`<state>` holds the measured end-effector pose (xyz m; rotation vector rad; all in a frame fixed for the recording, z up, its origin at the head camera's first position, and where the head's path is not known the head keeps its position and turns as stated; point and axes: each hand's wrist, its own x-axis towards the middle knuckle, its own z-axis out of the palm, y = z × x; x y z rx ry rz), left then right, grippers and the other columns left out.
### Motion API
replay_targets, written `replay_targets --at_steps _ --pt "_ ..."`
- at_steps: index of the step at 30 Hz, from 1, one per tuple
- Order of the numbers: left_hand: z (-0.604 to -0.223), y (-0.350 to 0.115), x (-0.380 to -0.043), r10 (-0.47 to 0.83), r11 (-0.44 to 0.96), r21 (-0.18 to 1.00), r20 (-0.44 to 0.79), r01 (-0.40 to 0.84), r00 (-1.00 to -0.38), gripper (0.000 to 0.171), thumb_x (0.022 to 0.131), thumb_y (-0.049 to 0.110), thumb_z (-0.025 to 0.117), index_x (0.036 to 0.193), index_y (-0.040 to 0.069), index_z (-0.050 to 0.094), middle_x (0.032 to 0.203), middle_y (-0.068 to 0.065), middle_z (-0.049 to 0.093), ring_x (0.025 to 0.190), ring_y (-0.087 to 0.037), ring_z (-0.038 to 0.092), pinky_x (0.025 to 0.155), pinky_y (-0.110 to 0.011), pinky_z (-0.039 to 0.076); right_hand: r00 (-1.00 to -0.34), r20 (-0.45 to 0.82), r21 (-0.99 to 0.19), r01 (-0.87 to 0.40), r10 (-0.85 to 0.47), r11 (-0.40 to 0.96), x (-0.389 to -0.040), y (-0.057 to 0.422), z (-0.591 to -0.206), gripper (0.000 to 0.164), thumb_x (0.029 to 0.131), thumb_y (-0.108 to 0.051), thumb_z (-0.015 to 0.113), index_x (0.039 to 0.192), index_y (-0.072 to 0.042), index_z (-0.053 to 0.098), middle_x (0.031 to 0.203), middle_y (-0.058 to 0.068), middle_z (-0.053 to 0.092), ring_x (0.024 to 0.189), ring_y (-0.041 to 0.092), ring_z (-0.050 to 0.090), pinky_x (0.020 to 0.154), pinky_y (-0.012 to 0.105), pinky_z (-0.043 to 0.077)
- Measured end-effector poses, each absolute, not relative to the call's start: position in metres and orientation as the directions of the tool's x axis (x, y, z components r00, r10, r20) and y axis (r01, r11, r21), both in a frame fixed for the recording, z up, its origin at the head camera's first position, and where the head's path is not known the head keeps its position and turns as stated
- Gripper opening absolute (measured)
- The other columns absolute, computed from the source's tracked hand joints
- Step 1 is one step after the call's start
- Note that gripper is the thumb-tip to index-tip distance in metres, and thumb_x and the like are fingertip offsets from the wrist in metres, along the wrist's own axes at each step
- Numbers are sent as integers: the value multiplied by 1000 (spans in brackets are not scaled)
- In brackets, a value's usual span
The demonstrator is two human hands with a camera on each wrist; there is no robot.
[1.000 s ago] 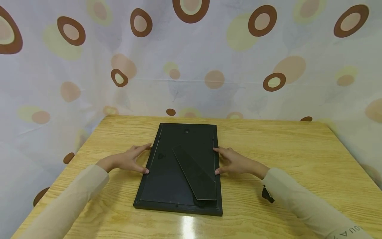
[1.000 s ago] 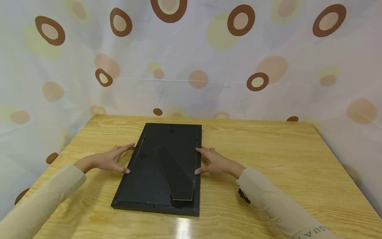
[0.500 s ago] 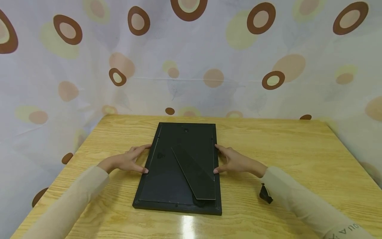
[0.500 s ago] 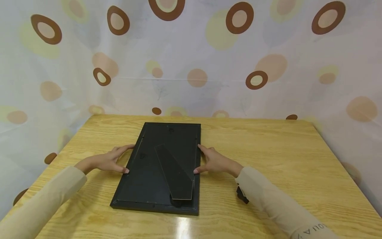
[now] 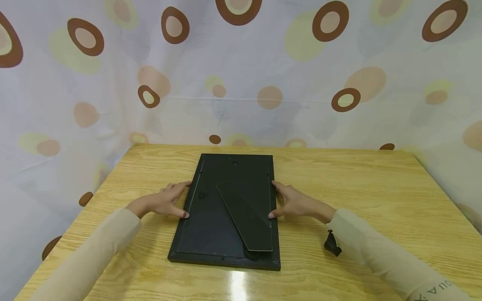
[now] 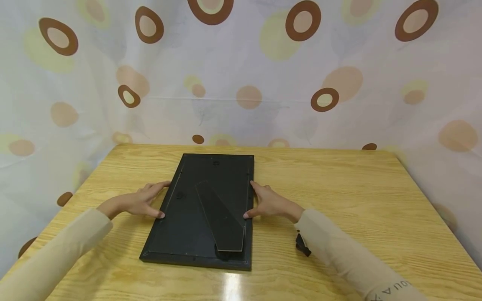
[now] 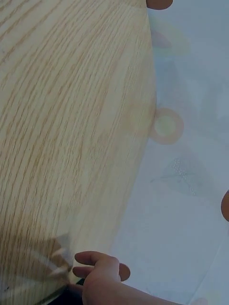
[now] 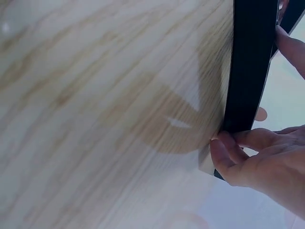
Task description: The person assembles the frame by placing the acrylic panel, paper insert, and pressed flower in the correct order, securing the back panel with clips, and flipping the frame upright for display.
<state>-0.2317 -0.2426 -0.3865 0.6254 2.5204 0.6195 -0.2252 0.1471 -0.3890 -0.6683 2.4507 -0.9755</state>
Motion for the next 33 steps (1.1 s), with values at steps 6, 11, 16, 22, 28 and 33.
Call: replay_targets --at_steps 6,11,16,22,28,33 --pt "-390 -250 -230 520 774 567 -320 280 -792 98 79 45 67 148 13 7 152 -16 10 134 -40 8 100 -67 15 -803 -212 -732 -247 -557 635 -225 148 -391 106 75 -28 75 144 8 2 148 28 13 137 41 13 108 55 18" --pt "-396 -253 -225 509 767 573 -269 289 -818 90 80 47 65 148 15 16 151 -13 16 135 -38 11 99 -67 18 -804 -214 -753 -225 -554 618 -224 150 -392 107 76 -27 75 144 7 0 150 26 9 138 40 9 109 54 16" --pt "-402 -252 -221 511 751 569 -178 336 -841 83 82 45 63 146 12 22 149 -13 22 133 -37 16 98 -68 17 -798 -215 -779 -207 -562 592 -223 150 -392 107 76 -25 74 144 6 -2 151 25 4 139 39 7 110 54 16" --pt "-406 -253 -220 517 724 600 -147 340 -843 85 82 43 64 147 12 19 147 -15 24 131 -37 19 96 -65 24 -797 -217 -785 -200 -563 586 -223 150 -392 107 76 -25 74 144 7 -2 151 25 4 139 39 7 110 54 15" --pt "-406 -255 -220 528 693 647 -154 319 -835 86 81 40 67 147 12 20 145 -17 22 130 -36 19 97 -64 25 -800 -227 -785 -187 -555 591 -222 150 -391 107 76 -25 75 144 6 -2 151 25 4 139 39 6 110 53 15" --pt "-406 -254 -221 534 673 671 -148 312 -833 86 81 38 68 147 12 20 145 -17 21 130 -36 18 97 -64 24 -797 -223 -787 -193 -561 587 -222 151 -392 107 76 -26 74 144 5 -3 151 24 2 139 38 5 110 54 14"
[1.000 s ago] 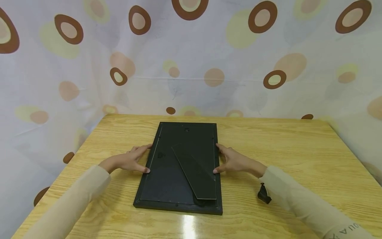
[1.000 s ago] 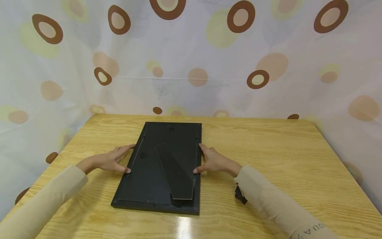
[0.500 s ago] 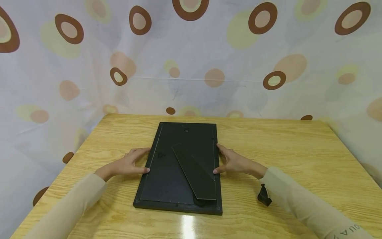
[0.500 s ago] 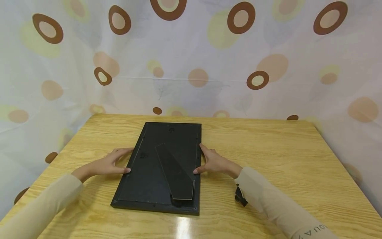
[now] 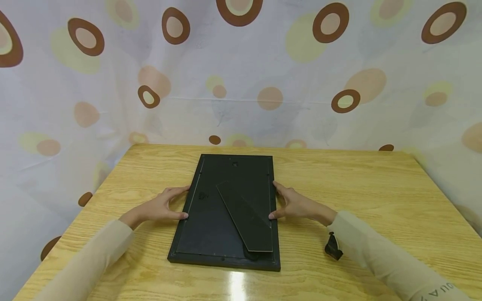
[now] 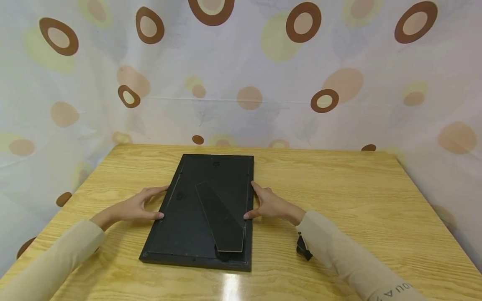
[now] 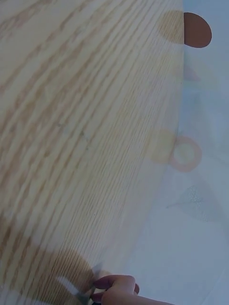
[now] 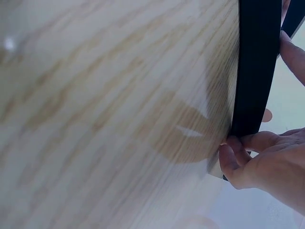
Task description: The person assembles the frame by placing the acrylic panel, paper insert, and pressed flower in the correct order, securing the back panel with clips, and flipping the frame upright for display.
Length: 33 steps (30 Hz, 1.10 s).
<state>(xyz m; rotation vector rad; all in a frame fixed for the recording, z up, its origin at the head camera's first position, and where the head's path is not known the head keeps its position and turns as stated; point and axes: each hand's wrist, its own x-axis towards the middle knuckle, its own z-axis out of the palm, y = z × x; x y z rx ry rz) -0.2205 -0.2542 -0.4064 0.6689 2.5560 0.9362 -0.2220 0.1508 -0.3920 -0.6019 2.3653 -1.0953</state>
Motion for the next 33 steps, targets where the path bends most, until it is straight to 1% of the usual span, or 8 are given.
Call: replay_targets --at_steps 9,13,18,24,33 --pt "-404 -251 -219 543 662 682 -152 310 -826 87 81 37 68 147 8 18 146 -19 19 131 -38 15 98 -66 22 -803 -220 -789 -187 -554 585 -222 151 -392 107 76 -26 74 144 6 -2 151 25 4 138 40 10 110 53 17" --pt "-402 -250 -220 550 654 688 -148 314 -822 87 81 35 68 146 6 18 146 -20 18 131 -38 14 98 -66 20 -807 -230 -786 -175 -543 593 -222 149 -391 107 76 -25 75 144 5 -2 151 25 4 138 40 10 110 53 18" --pt "-402 -249 -220 558 641 693 -126 330 -820 85 81 33 69 145 4 20 147 -19 21 132 -39 15 100 -65 19 -808 -236 -795 -158 -539 586 -221 146 -390 107 76 -22 75 144 6 -3 150 26 4 138 40 8 110 53 17" --pt "-402 -249 -220 554 643 686 -110 341 -825 84 80 32 69 143 2 23 146 -19 26 132 -39 18 101 -64 19 -815 -233 -797 -152 -530 585 -221 143 -389 108 75 -18 75 143 8 -4 149 29 8 138 42 9 109 55 16" --pt "-402 -246 -222 542 664 676 -142 318 -829 83 80 31 68 142 1 21 145 -20 25 131 -39 16 100 -64 17 -835 -246 -780 -131 -492 613 -219 139 -388 108 73 -15 76 143 8 -2 148 31 9 137 43 13 109 53 20"
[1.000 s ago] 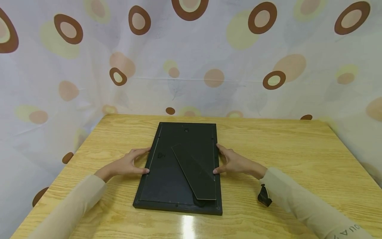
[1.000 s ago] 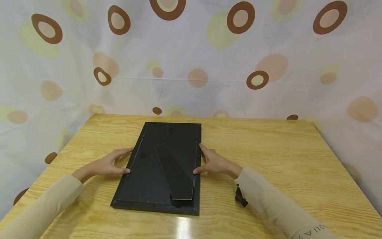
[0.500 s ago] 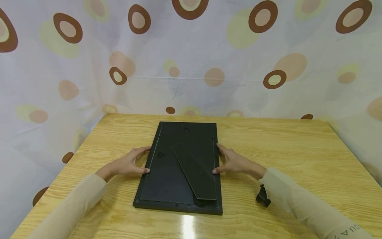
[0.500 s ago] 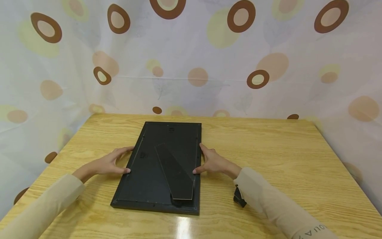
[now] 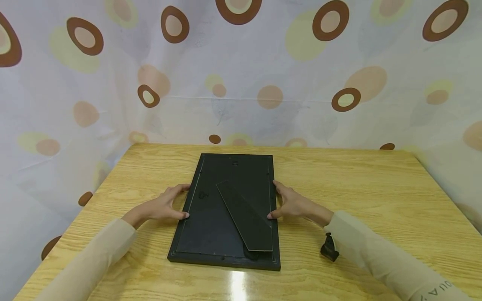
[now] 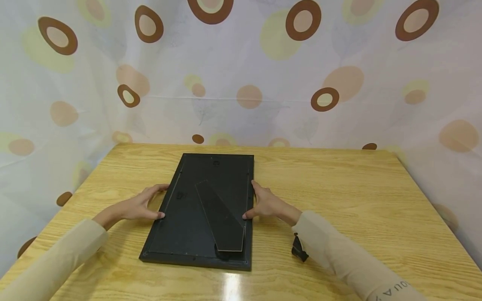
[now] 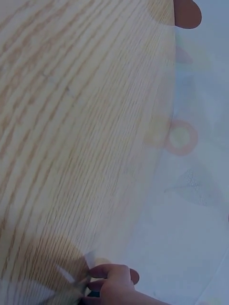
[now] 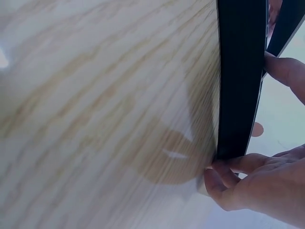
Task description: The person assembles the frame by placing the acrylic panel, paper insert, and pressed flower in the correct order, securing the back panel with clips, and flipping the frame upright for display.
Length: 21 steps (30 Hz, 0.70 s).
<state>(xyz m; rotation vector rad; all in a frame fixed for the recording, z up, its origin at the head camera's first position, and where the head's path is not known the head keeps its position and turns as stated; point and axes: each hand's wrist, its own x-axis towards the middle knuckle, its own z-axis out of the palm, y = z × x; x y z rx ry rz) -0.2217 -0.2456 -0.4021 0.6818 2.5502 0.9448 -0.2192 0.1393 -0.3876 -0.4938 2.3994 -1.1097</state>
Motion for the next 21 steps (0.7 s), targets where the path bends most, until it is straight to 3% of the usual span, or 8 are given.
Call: replay_targets --at_steps 14,21 --pt "-400 -239 -222 529 705 630 -161 326 -833 84 79 31 67 140 0 19 144 -24 23 129 -42 17 99 -64 13 -848 -236 -769 -135 -474 625 -219 136 -386 109 71 -12 77 142 11 -2 147 32 10 137 43 11 109 54 17" --pt "-401 -242 -220 512 741 580 -163 338 -844 85 80 34 67 143 4 18 145 -19 27 131 -40 15 99 -64 10 -843 -288 -788 -61 -455 613 -218 136 -387 110 72 -13 77 144 4 -5 149 29 5 138 42 8 109 54 17"
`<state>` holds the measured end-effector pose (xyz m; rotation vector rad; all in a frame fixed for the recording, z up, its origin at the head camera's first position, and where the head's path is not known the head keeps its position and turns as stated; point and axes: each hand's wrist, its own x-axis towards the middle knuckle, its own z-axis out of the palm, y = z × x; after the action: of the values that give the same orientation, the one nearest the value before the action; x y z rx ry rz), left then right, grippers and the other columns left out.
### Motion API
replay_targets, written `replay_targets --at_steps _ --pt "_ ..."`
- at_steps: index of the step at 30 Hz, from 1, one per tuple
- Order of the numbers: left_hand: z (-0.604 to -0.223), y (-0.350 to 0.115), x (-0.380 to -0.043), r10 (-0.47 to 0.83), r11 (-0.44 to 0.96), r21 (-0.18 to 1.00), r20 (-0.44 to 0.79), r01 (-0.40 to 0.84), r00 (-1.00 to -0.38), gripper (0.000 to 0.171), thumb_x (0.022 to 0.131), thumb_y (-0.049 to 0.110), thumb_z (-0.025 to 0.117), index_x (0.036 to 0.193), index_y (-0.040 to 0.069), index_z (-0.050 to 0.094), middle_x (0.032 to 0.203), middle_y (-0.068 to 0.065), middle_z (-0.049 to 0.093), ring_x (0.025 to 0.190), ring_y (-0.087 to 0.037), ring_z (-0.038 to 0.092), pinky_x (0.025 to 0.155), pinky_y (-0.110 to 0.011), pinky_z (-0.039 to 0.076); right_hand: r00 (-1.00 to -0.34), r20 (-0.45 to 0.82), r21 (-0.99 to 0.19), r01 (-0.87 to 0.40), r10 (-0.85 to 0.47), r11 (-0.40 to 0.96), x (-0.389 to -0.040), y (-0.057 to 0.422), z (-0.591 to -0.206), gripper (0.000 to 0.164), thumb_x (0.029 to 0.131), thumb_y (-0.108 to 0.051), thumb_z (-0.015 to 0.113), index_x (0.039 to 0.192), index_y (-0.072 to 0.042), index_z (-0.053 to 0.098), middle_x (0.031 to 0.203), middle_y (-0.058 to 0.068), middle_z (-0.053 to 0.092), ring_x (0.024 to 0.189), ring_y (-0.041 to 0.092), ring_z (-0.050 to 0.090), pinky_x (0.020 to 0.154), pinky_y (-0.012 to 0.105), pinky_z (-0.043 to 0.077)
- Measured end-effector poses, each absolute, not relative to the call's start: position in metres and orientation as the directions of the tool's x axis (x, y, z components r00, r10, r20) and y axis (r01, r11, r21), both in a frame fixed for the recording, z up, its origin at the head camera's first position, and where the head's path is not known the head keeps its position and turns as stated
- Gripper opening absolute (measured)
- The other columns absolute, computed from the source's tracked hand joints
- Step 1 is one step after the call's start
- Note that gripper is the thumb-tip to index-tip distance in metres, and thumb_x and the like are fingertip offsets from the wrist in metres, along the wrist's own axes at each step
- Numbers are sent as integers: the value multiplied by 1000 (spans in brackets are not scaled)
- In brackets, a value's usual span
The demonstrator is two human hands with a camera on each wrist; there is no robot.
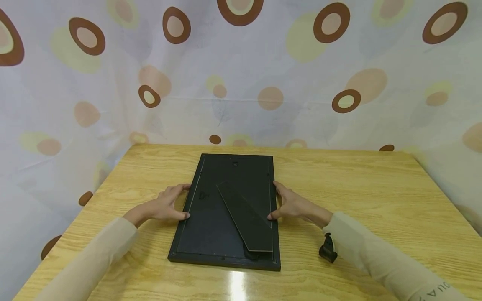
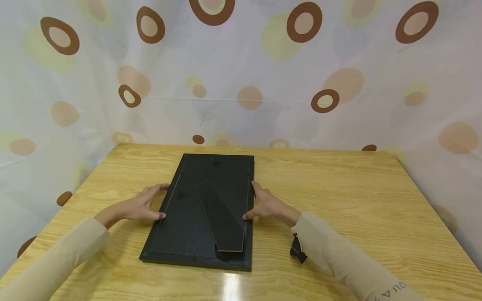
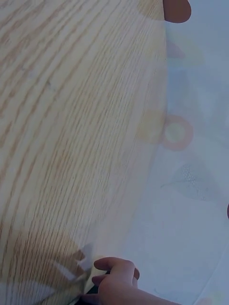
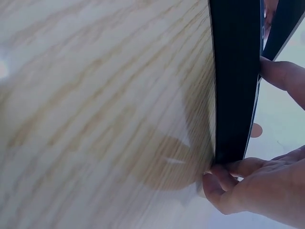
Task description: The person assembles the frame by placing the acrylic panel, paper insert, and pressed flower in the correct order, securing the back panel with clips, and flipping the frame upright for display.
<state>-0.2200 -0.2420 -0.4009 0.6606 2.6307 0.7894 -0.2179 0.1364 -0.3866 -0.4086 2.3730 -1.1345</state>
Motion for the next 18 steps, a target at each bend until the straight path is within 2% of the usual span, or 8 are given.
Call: replay_targets --at_steps 4,10,18 --pt "-400 -243 -222 500 760 561 -181 329 -847 91 79 37 68 147 11 12 147 -15 24 133 -39 12 98 -66 11 -832 -298 -799 -51 -468 599 -218 138 -387 110 74 -14 76 144 3 -7 150 28 2 138 42 5 109 55 16" --pt "-399 -244 -223 474 782 559 -242 278 -847 97 78 43 68 149 19 6 148 -20 11 135 -43 9 96 -70 14 -826 -297 -802 -57 -479 594 -217 137 -387 109 75 -14 75 144 4 -7 150 28 1 138 43 5 109 55 16" --pt "-399 -243 -222 484 771 577 -253 271 -838 97 80 39 66 149 18 1 150 -19 7 135 -43 5 98 -70 11 -840 -294 -792 -52 -455 608 -218 135 -388 109 73 -12 76 144 4 -6 150 27 2 138 41 6 110 53 16"
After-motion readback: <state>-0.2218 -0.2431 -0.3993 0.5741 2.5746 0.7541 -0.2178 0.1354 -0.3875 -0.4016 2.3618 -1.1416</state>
